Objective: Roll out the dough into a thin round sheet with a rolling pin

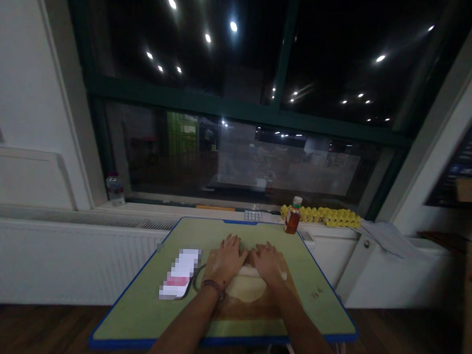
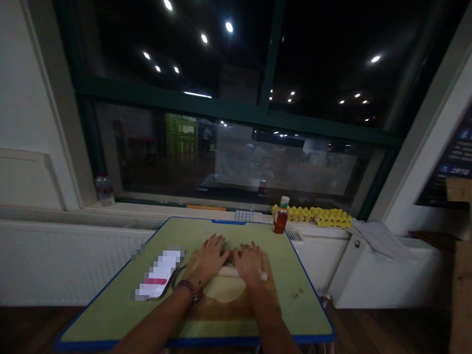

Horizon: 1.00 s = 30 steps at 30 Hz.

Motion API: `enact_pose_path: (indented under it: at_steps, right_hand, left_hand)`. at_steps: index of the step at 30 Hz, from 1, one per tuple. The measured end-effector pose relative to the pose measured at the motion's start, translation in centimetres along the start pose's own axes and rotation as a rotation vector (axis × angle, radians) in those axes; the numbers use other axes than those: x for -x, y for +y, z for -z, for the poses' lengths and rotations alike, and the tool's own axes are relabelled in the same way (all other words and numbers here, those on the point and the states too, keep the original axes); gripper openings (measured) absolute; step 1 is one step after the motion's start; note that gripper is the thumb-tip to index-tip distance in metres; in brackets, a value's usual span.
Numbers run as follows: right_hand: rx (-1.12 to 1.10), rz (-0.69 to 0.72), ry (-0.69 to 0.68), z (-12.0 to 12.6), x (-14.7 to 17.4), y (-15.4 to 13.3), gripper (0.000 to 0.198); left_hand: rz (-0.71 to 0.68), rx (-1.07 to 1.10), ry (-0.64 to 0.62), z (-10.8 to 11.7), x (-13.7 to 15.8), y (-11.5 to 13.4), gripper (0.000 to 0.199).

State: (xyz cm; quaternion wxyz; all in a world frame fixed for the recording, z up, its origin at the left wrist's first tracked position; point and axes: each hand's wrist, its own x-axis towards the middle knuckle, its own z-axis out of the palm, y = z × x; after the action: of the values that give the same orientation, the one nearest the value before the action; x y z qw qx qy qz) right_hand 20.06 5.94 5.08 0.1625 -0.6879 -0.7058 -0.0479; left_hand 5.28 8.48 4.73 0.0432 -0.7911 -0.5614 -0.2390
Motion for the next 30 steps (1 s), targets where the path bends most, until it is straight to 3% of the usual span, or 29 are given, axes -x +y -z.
enact_pose_path:
  at_steps: [5, 9, 21, 30]
  right_hand:
    - [-0.103, -0.040, 0.143, -0.8, -1.9, 0.4, 0.041]
    - [-0.098, -0.009, 0.194, -1.5, -3.0, 0.8, 0.041]
    - [0.134, -0.168, 0.045, -1.7, -2.5, 1.4, 0.040]
    - [0.158, -0.058, -0.052, -2.7, -1.4, 1.4, 0.037]
  left_hand:
    - [-0.028, -0.005, 0.123, -0.5, -1.4, -0.2, 0.042]
    - [0.031, -0.007, 0.127, -0.9, -2.0, -0.3, 0.041]
    - [0.217, -0.057, -0.167, -1.6, -1.8, -0.4, 0.058]
    - [0.215, -0.057, -0.252, -0.9, -1.2, 0.0, 0.065]
